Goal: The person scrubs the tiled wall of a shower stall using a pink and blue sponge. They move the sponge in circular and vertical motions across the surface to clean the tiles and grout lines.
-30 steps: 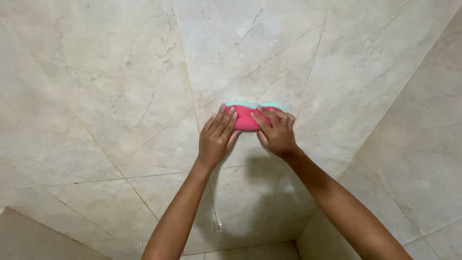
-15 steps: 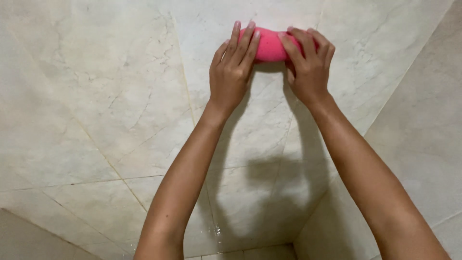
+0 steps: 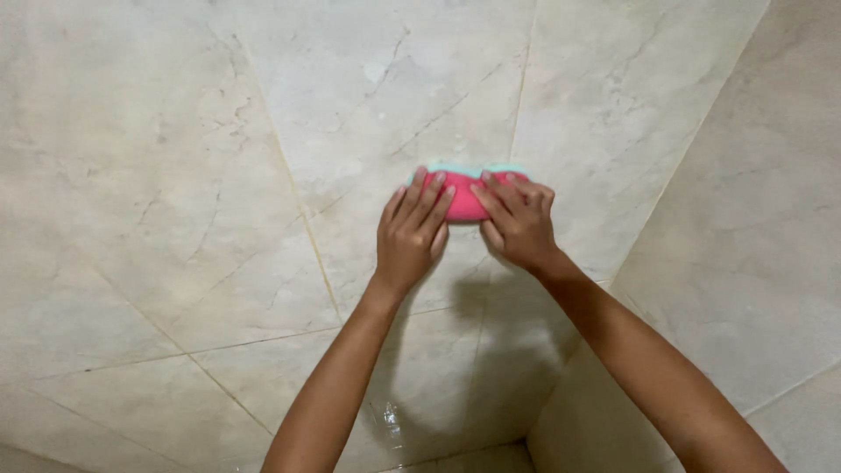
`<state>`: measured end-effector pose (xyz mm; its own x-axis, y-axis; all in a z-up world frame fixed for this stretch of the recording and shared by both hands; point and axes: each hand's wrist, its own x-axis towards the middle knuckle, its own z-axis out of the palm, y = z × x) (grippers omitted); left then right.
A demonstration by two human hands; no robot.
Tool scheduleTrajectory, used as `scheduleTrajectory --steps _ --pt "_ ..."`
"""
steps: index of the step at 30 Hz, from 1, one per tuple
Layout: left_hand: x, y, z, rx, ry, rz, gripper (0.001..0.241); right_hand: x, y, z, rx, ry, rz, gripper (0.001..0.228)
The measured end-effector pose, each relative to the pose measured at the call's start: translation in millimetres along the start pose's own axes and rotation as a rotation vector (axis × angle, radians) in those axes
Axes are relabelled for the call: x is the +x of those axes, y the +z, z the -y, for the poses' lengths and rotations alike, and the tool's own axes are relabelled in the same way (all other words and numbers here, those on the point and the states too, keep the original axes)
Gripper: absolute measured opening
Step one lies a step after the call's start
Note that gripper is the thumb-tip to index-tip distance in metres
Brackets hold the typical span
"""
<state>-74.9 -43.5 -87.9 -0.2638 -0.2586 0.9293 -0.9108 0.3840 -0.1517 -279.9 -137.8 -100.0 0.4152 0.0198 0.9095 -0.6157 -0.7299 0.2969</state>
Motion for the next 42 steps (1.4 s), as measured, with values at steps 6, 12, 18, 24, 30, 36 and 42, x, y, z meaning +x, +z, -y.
scheduleTrajectory --steps 6,12,18,24,30,36,42 --pt "-58 29 -23 -0.039 0.032 0.090 0.048 -55 -18 -11 0.059 -0.128 0.184 0.055" --pt "-18 28 -33 0.037 0.047 0.037 0.041 -43 -25 -29 0.082 -0.016 0.169 0.047" --pt "94 32 -28 0.181 0.037 -0.113 0.045 49 -47 -75 -0.091 0.113 -0.013 0.060" --pt "181 49 -47 0.204 0.084 -0.232 0.048 92 -72 -126 -0.164 0.199 -0.137 0.066" --pt "184 104 -82 0.057 0.097 -0.220 0.048 61 -83 -159 -0.243 0.292 -0.156 0.061" --pt "160 131 -110 -0.009 0.096 -0.129 0.054 9 -76 -160 -0.199 0.388 -0.139 0.060" --pt "110 142 -124 -0.046 0.084 -0.023 0.054 -50 -62 -140 -0.146 0.489 -0.079 0.057"
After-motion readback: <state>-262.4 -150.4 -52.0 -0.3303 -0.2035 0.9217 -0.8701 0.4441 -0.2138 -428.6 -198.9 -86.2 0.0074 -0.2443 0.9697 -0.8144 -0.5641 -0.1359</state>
